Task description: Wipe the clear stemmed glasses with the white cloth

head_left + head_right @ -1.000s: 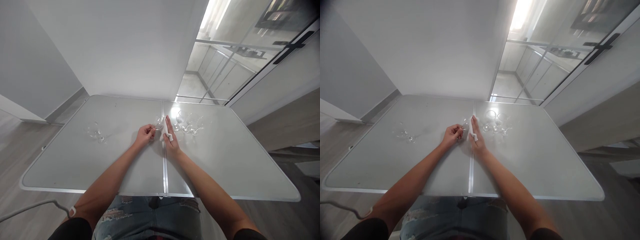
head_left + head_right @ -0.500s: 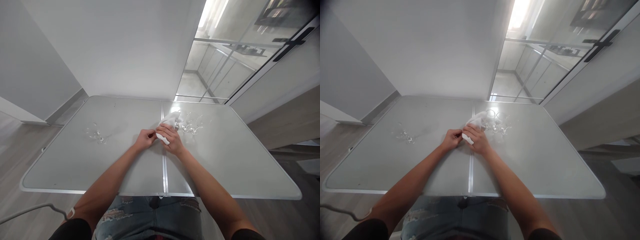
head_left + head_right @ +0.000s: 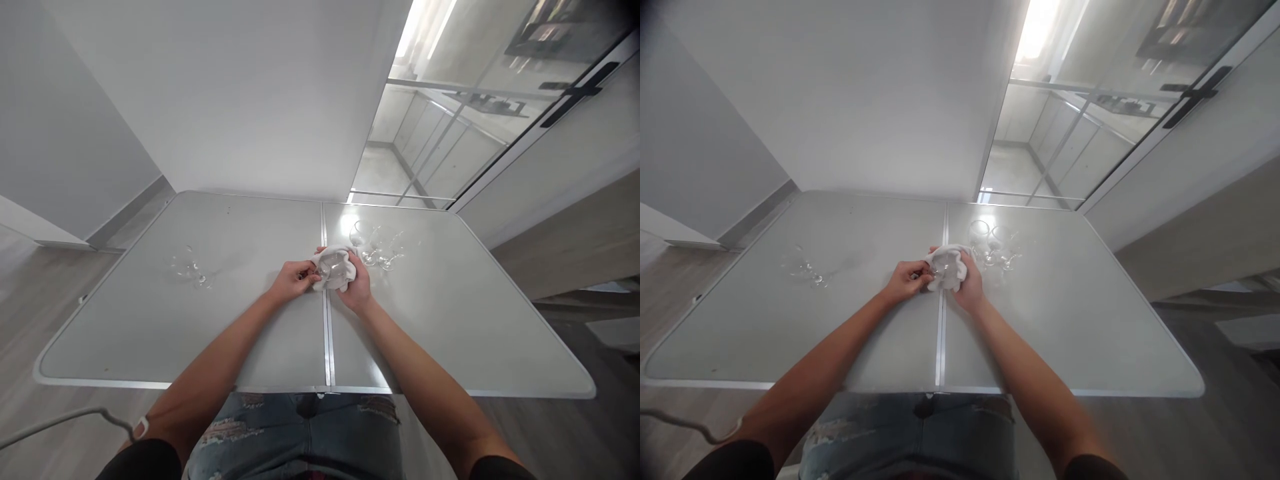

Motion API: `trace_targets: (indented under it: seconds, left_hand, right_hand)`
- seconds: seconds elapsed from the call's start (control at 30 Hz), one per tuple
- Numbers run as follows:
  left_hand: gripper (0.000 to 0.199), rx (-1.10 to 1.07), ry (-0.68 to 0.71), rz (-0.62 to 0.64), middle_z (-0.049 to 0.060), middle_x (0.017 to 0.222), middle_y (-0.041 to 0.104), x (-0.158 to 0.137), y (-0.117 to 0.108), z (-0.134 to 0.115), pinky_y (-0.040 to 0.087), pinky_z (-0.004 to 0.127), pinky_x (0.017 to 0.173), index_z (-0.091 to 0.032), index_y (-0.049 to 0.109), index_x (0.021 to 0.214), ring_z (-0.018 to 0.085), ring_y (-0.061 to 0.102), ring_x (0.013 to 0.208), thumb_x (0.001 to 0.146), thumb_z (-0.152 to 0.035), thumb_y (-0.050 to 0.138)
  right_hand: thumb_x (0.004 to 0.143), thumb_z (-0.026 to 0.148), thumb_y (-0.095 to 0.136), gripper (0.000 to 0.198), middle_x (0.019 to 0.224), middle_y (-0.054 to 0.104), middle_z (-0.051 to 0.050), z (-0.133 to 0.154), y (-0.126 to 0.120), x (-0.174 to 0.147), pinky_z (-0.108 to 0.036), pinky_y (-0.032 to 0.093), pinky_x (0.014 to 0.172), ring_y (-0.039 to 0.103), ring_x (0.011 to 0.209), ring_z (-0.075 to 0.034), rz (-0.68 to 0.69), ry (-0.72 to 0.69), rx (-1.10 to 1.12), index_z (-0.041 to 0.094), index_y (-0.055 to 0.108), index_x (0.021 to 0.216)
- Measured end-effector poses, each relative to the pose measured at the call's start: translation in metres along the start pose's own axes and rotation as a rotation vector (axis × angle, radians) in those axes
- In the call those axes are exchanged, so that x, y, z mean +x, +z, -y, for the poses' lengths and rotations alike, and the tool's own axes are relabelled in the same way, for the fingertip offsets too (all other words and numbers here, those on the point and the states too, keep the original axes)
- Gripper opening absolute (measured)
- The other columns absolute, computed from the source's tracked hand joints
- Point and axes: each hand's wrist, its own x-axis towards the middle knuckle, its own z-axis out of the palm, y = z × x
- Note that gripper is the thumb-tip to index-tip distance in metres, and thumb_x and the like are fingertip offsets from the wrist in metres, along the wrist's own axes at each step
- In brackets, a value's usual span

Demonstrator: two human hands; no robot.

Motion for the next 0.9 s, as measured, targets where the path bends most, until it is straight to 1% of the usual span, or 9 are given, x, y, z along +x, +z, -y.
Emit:
trace_targets:
  seconds: [0.13, 0.27, 0.43, 0.57, 0.6, 0.67, 0.73, 0.8, 0.9]
  left_hand:
    - [0.040, -0.241, -0.133, 0.121, 0.000, 0.063, 0.056, 0.002, 0.004, 0.001, 0.040, 0.023, 0.056, -0.016, 0.058, 0.075, 0.011, 0.052, 0.056, 0.089, -0.053, 0.065]
    - [0.042, -0.387, -0.159, 0.227, 0.003, 0.075, 0.062, 0.004, 0.005, -0.001, 0.044, 0.024, 0.062, -0.015, 0.062, 0.085, 0.012, 0.056, 0.064, 0.092, -0.056, 0.062]
    - [0.046, -0.508, -0.157, 0.073, 0.001, 0.070, 0.057, 0.007, 0.004, -0.003, 0.041, 0.023, 0.059, -0.015, 0.059, 0.087, 0.010, 0.050, 0.059, 0.089, -0.061, 0.063]
    - [0.047, -0.519, -0.204, -0.014, -0.002, 0.065, 0.054, 0.009, 0.006, 0.003, 0.039, 0.022, 0.056, -0.015, 0.057, 0.084, 0.009, 0.048, 0.056, 0.088, -0.061, 0.065]
    - [0.046, -0.521, -0.219, -0.035, -0.002, 0.065, 0.054, 0.009, 0.007, 0.005, 0.039, 0.021, 0.056, -0.015, 0.057, 0.085, 0.009, 0.049, 0.056, 0.087, -0.061, 0.066]
    - [0.045, -0.524, -0.242, -0.082, -0.002, 0.066, 0.054, 0.009, 0.009, 0.008, 0.038, 0.021, 0.055, -0.015, 0.058, 0.086, 0.009, 0.048, 0.056, 0.086, -0.060, 0.066]
    - [0.044, -0.509, -0.256, -0.096, -0.002, 0.065, 0.054, 0.010, 0.010, 0.011, 0.038, 0.021, 0.054, -0.015, 0.058, 0.085, 0.009, 0.047, 0.056, 0.086, -0.058, 0.066]
    - [0.038, -0.462, -0.260, -0.085, -0.002, 0.065, 0.058, 0.010, 0.009, 0.012, 0.040, 0.022, 0.055, -0.015, 0.059, 0.083, 0.010, 0.049, 0.057, 0.085, -0.052, 0.067]
    - [0.024, -0.343, -0.238, -0.067, -0.001, 0.066, 0.063, 0.009, 0.006, 0.010, 0.044, 0.023, 0.057, -0.014, 0.060, 0.079, 0.012, 0.055, 0.060, 0.082, -0.037, 0.066]
  right_hand:
    - [0.092, 0.057, 0.048, 0.048, 0.117, 0.074, -0.008, -0.005, 0.007, -0.001, -0.041, 0.057, 0.090, 0.067, 0.110, -0.026, -0.115, -0.126, -0.028, 0.023, 0.072, 0.115]
    - [0.095, 0.055, 0.047, 0.043, 0.118, 0.072, -0.006, -0.008, 0.005, 0.000, -0.038, 0.056, 0.090, 0.067, 0.108, -0.023, -0.180, -0.244, -0.019, 0.026, 0.070, 0.117]
    - [0.090, 0.051, 0.063, 0.028, 0.095, 0.073, 0.000, -0.030, -0.008, 0.006, -0.030, 0.057, 0.075, 0.068, 0.087, -0.017, -0.275, -0.179, 0.028, 0.027, 0.070, 0.102]
    - [0.092, 0.051, 0.063, 0.030, 0.081, 0.070, -0.001, -0.045, -0.009, 0.001, -0.032, 0.058, 0.067, 0.066, 0.074, -0.018, -0.207, -0.112, -0.145, 0.026, 0.069, 0.107]
    - [0.094, 0.051, 0.060, 0.032, 0.087, 0.071, -0.002, -0.046, -0.007, -0.001, -0.034, 0.059, 0.073, 0.068, 0.080, -0.019, -0.173, -0.136, -0.227, 0.026, 0.068, 0.114]
    - [0.098, 0.048, 0.054, 0.040, 0.117, 0.071, -0.005, -0.042, -0.003, -0.005, -0.041, 0.056, 0.098, 0.066, 0.110, -0.022, -0.097, -0.243, -0.422, 0.030, 0.060, 0.133]
    - [0.101, 0.044, 0.048, 0.048, 0.150, 0.054, -0.004, -0.033, 0.001, -0.006, -0.048, 0.035, 0.121, 0.044, 0.143, -0.023, 0.006, -0.388, -0.637, 0.034, 0.047, 0.148]
    - [0.101, 0.042, 0.046, 0.053, 0.163, 0.037, -0.002, -0.025, 0.001, -0.003, -0.050, 0.019, 0.128, 0.022, 0.156, -0.024, 0.149, -0.491, -0.849, 0.033, 0.042, 0.153]
    - [0.099, 0.039, 0.050, 0.053, 0.162, 0.040, -0.005, -0.016, -0.004, 0.002, -0.053, 0.025, 0.124, 0.023, 0.156, -0.028, 0.312, -0.551, -1.108, 0.030, 0.047, 0.151]
